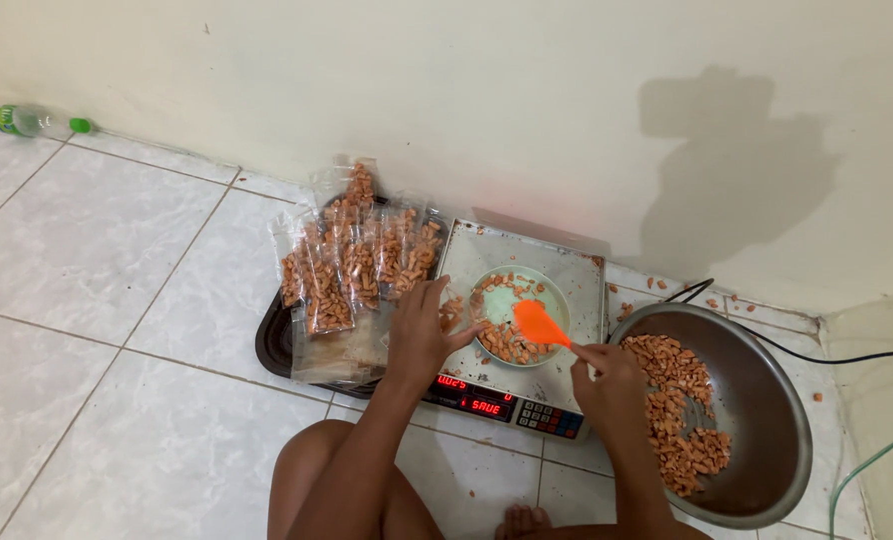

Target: Weighing snacks on a digital scale and filling them into plastic bags using a scoop.

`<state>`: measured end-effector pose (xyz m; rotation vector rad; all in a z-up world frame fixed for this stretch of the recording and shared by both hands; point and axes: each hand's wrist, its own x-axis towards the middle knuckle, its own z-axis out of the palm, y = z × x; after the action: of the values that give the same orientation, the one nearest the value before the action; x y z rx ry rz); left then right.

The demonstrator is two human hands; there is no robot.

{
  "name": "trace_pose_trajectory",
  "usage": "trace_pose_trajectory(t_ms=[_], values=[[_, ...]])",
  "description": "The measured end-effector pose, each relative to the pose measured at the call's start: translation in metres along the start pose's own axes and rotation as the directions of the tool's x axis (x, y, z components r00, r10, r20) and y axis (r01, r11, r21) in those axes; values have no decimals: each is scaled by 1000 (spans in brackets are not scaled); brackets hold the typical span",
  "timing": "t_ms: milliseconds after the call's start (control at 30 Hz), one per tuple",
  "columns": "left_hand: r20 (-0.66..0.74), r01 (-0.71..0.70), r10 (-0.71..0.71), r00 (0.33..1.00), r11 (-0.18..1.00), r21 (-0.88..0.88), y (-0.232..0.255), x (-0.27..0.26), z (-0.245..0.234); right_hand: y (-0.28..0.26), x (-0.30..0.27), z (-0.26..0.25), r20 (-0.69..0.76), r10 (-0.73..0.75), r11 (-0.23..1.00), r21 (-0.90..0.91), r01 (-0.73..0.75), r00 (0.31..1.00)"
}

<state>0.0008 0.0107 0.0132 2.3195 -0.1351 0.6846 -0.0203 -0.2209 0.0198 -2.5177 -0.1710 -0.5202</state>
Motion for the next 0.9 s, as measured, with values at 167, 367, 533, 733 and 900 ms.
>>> trace_pose_trajectory(t_ms=[167, 367, 533, 733, 900], values=[[-29, -22, 23, 999, 999, 39, -7, -5, 4, -11, 3, 3, 149, 194, 966, 145, -215, 970], [-105, -81, 96, 990, 988, 133, -15, -6, 13, 7, 3, 13, 157, 435, 858, 225, -461, 886], [-68, -76, 89, 994, 981, 176, -16, -10, 17, -19, 5, -5, 28, 325, 899, 301, -318, 945], [98, -7, -2, 995, 996, 90, -9, -10, 12, -56, 5, -18, -28, 105, 938, 335, -90, 994], [54, -32, 31, 998, 999, 19, -6, -6, 9, -59, 4, -16, -87, -153, 943, 286, 172, 984]])
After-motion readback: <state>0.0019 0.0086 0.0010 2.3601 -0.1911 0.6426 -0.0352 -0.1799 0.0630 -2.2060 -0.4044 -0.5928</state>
